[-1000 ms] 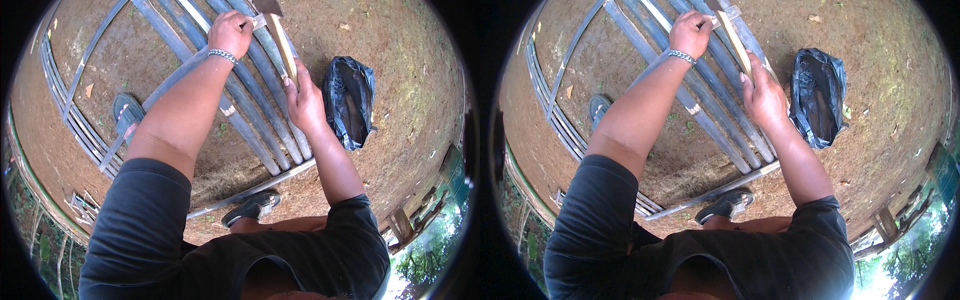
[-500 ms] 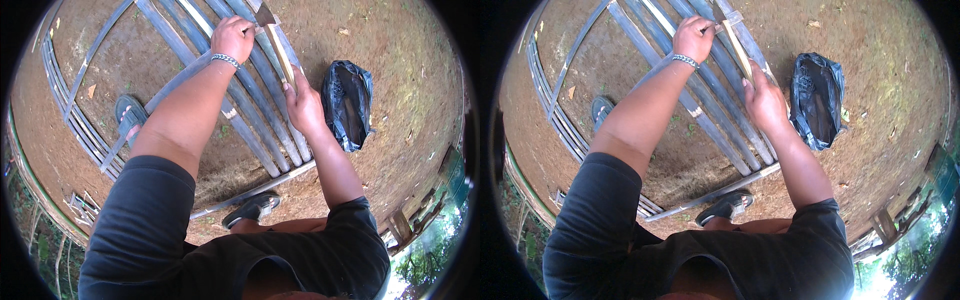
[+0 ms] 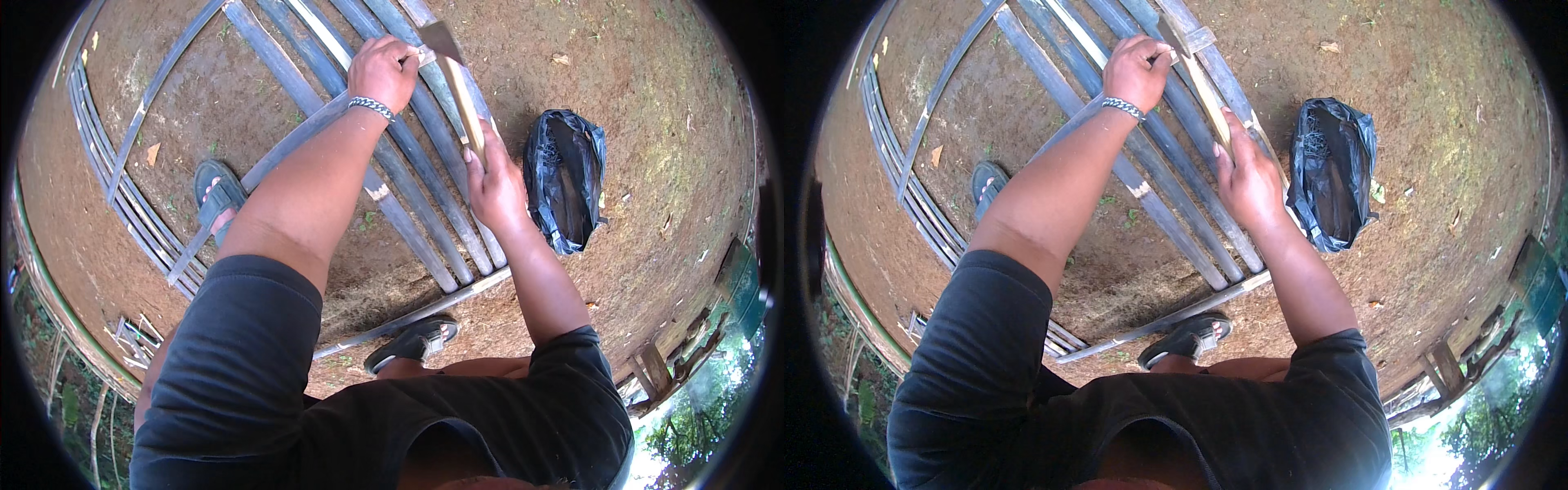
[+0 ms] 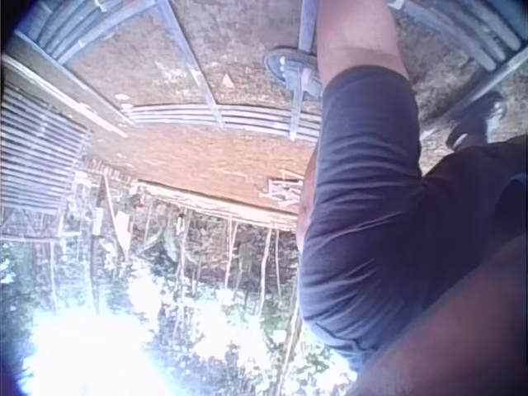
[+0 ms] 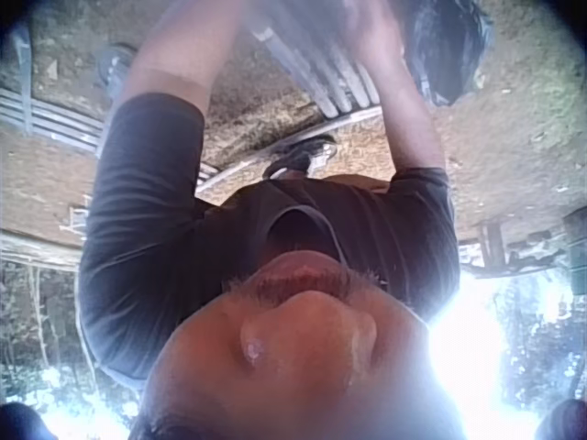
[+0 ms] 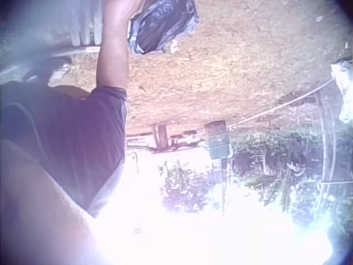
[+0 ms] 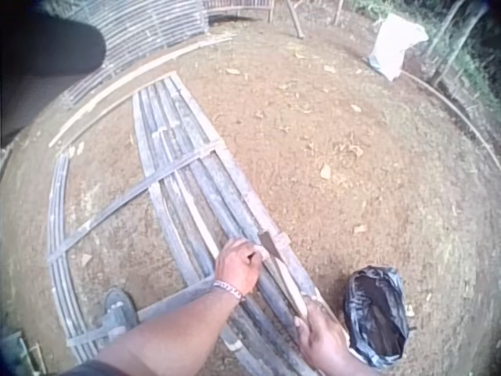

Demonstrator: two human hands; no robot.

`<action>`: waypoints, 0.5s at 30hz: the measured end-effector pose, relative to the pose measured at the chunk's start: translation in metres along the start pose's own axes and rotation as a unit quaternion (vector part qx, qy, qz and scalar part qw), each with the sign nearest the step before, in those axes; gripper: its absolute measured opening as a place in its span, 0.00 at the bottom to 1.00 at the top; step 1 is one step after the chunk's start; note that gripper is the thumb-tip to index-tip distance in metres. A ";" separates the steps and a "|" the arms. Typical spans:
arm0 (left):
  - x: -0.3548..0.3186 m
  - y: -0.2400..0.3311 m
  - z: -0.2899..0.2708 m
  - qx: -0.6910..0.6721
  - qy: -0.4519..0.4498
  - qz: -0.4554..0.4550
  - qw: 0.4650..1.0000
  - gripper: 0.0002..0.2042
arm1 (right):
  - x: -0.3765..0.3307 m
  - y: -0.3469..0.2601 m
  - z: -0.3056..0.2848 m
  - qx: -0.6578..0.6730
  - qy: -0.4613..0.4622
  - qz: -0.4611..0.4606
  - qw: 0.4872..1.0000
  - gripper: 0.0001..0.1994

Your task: The person hammers nails into a wooden frame structure using a hammer. They repeatedly pick up nails from a black bag and drive them into the wood to secure the frame components together.

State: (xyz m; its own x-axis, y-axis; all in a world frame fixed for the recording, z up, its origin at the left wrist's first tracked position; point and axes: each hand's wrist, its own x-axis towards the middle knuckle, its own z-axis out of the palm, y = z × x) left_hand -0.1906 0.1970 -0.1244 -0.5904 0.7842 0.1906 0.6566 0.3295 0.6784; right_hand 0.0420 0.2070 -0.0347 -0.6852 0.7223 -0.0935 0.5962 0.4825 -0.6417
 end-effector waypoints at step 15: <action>0.001 0.000 -0.002 -0.016 -0.015 -0.006 1.000 0.04 | -0.001 -0.002 0.001 0.001 -0.002 0.015 1.000 0.28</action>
State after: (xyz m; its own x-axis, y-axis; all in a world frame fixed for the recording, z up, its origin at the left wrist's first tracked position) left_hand -0.1924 0.1969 -0.1222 -0.5833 0.7961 0.1613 0.6345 0.3226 0.7024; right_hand 0.0410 0.2053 -0.0337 -0.6685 0.7347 -0.1154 0.6154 0.4593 -0.6405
